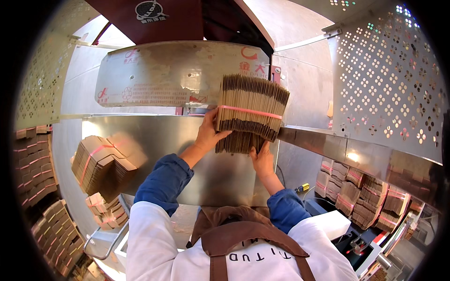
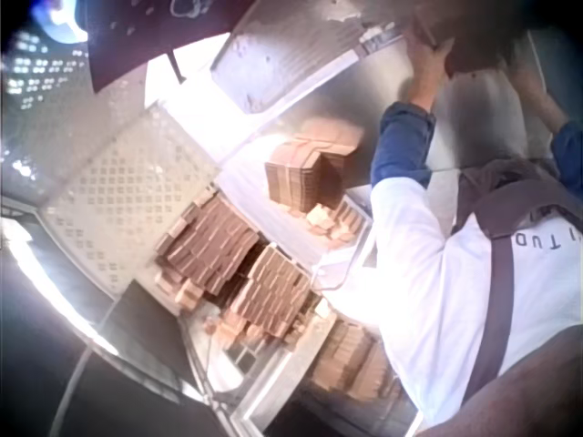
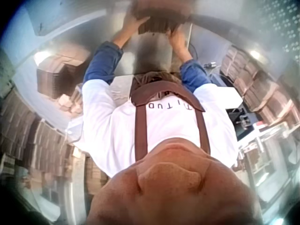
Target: The person stacks flat cardboard pieces on a table and then moves them to a strapping machine. They align the stacks and use the machine to apply plastic straps, securing the bundles before moving them aside.
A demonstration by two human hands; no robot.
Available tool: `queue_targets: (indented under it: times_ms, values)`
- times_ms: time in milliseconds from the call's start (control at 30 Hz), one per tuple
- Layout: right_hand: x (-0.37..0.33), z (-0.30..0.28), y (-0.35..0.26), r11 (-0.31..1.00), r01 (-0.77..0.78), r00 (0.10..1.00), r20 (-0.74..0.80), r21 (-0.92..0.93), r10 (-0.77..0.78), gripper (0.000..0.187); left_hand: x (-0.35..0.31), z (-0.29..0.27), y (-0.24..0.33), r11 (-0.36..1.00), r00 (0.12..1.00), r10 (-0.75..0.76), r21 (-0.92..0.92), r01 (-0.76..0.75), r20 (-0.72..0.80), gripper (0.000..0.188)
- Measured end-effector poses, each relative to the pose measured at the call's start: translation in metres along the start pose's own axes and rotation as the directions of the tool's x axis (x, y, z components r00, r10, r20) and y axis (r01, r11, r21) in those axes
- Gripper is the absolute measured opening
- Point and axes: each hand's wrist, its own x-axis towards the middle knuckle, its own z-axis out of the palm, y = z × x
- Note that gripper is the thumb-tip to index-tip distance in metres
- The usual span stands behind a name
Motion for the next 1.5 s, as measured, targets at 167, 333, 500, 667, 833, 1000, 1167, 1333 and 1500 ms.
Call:
queue_targets:
  times_ms: [167,333,500,667,833,1000,1167,1333,1500]
  values:
    - [0.002,0.006,0.009,1.0,0.018,1.0,-0.011,-0.02,-0.018,0.054,0.0,-0.002,0.004,1.0,1.0,-0.017,0.026,0.017,0.009,0.089]
    - [-0.003,0.002,0.012,0.998,0.047,0.999,-0.011,-0.044,-0.047,0.054,-0.013,0.003,0.011,0.999,0.997,0.043,0.025,-0.042,-0.069,0.084]
    - [-0.086,-0.009,0.006,0.999,-0.054,0.99,0.128,-0.002,0.053,0.074,-0.117,0.005,-0.001,0.98,0.984,-0.147,-0.15,0.131,-0.103,0.09]
    - [-0.103,-0.05,0.025,0.922,0.201,0.973,0.037,0.332,-0.226,0.109,-0.162,-0.036,0.046,0.966,0.996,-0.084,0.248,0.076,0.02,0.121]
    - [-0.064,-0.072,-0.032,0.957,0.13,0.93,0.304,0.258,-0.208,0.124,-0.134,-0.037,0.043,0.986,0.989,0.04,0.154,-0.062,0.145,0.133]
    - [-0.055,-0.139,-0.091,0.969,0.125,0.888,0.412,0.211,-0.204,0.12,-0.126,-0.085,0.152,0.955,0.953,-0.213,0.249,0.158,0.214,0.128]
    - [-0.026,-0.147,-0.12,0.987,-0.122,0.698,0.716,0.101,0.013,0.103,-0.125,-0.109,0.131,0.895,0.869,-0.386,0.353,0.272,0.309,0.119]
    - [-0.013,-0.034,-0.034,0.918,-0.375,0.615,0.776,0.132,0.14,0.096,-0.115,-0.093,0.045,0.6,0.46,-0.723,0.139,0.788,0.515,0.104]
    - [0.0,-0.041,-0.042,0.897,-0.359,0.603,0.798,0.258,0.012,0.085,-0.123,-0.091,0.053,0.611,0.521,-0.712,0.049,0.79,0.471,0.102]
